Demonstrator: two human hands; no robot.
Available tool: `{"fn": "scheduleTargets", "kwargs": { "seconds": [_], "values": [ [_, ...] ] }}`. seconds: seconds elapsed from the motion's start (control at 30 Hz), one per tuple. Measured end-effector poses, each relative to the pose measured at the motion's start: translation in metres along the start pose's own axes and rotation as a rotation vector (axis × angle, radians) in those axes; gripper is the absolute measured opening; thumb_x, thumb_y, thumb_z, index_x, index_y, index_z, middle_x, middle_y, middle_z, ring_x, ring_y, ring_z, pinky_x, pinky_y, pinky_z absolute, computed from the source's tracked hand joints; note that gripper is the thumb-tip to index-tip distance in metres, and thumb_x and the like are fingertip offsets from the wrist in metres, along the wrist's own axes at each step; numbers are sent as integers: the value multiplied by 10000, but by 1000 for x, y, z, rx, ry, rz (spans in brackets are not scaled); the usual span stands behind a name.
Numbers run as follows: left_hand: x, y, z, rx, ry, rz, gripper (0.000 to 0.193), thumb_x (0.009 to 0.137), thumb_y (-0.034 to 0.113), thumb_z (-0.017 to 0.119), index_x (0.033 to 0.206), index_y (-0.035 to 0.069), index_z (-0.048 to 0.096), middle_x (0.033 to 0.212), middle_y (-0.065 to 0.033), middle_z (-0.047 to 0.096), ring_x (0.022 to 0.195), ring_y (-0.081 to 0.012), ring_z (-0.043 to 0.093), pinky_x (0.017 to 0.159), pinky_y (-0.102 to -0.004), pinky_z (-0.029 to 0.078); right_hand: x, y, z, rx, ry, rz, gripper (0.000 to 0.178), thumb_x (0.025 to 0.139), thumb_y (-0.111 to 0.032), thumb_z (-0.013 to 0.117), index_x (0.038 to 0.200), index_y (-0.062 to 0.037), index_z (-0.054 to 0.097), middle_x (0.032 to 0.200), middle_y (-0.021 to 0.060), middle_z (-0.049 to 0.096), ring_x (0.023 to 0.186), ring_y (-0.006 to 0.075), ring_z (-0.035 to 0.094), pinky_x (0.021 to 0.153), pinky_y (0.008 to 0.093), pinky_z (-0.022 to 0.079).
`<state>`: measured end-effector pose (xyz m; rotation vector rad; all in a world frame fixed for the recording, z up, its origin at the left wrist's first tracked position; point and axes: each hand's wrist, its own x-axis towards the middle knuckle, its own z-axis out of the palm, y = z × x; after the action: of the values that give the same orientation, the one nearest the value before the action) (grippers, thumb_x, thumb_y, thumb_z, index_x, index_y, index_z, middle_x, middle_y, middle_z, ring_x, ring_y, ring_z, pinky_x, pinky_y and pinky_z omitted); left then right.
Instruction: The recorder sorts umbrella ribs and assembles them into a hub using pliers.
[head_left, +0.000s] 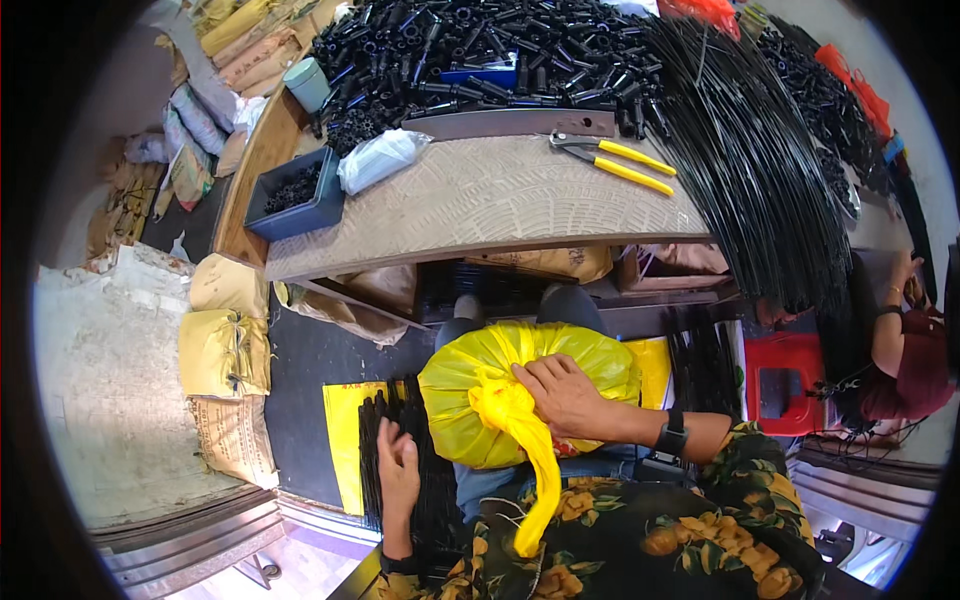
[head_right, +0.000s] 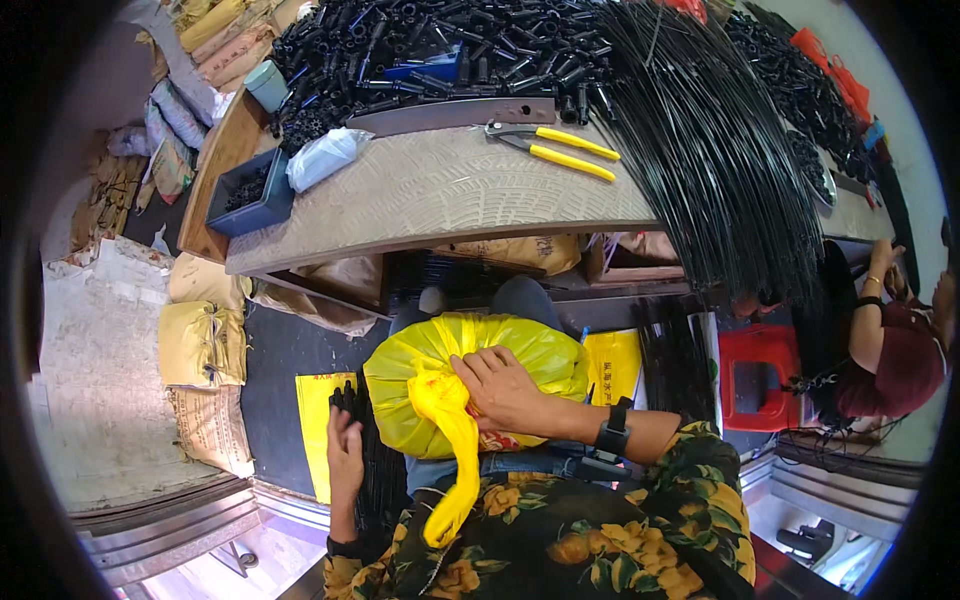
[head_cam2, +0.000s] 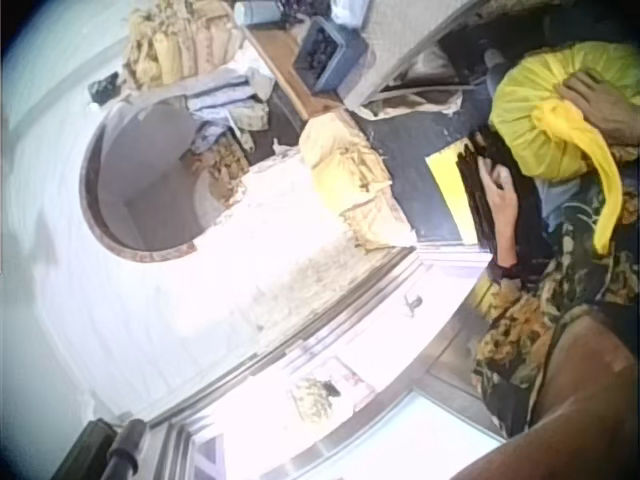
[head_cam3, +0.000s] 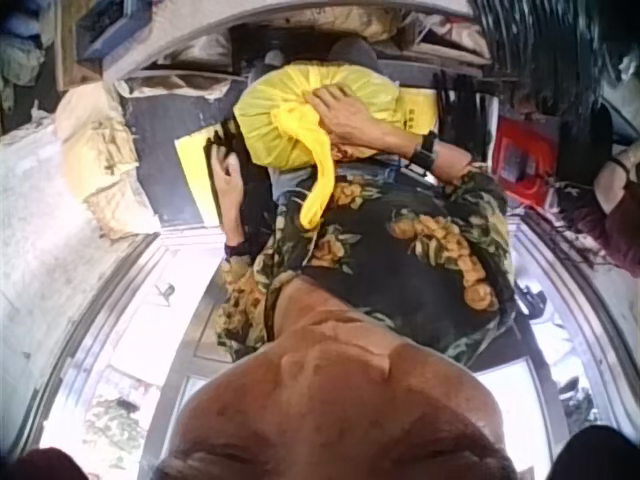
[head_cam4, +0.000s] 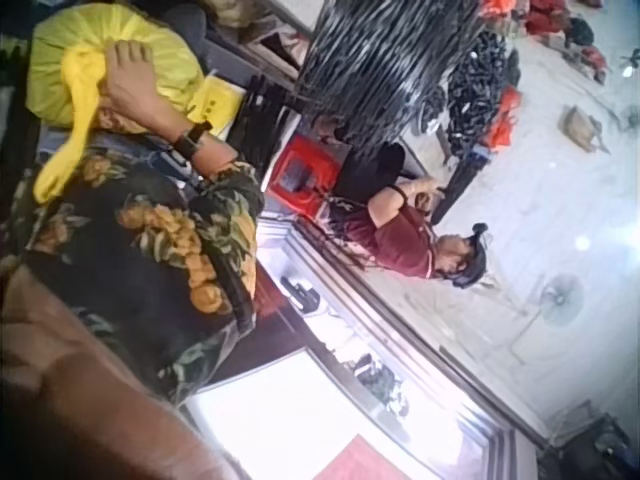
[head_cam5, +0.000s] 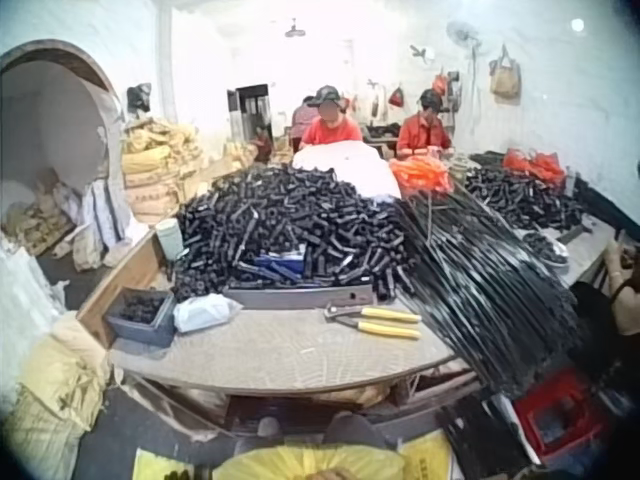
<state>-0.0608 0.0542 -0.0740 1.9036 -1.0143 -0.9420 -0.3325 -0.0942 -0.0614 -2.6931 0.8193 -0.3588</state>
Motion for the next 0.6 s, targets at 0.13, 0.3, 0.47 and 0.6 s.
{"fn": "scheduleTargets", "kwargs": {
  "seconds": [0.13, 0.3, 0.47, 0.6],
  "values": [
    [-9, -10, 9, -12, -124, -69, 419, 909, 166, 458, 1274, -18, 369, 1162, -185, 523, 967, -210, 562, 843, -294, 429, 15, 4, 7, 135, -28, 37, 573, 608, -243, 717, 1086, -13, 500, 952, 143, 522, 950, 297, 506, 827, 393, 373],
    [-10, -25, 17, -63, -293, -165, 302, 911, 186, 467, 1113, -28, 535, 951, -139, 625, 897, -181, 586, 803, -271, 440, 12, 16, -4, 261, -109, 30, 374, 604, -97, 651, 961, -70, 545, 883, 103, 550, 873, 279, 551, 754, 389, 407],
    [-12, -34, 21, 55, -286, -164, 337, 877, 226, 531, 1099, -26, 547, 957, -169, 630, 888, -190, 609, 780, -283, 456, 7, 38, -38, 345, 266, 54, 255, 575, -174, 671, 805, -77, 620, 728, 70, 584, 690, 253, 589, 607, 334, 444],
    [-2, -27, 8, 112, -281, -219, 350, 846, 226, 572, 1094, -21, 553, 953, -177, 628, 851, -242, 627, 762, -299, 469, 7, 61, -65, 260, 299, 146, 281, 575, -198, 680, 809, -59, 614, 716, 85, 571, 660, 262, 575, 578, 338, 431]
  ]
}}
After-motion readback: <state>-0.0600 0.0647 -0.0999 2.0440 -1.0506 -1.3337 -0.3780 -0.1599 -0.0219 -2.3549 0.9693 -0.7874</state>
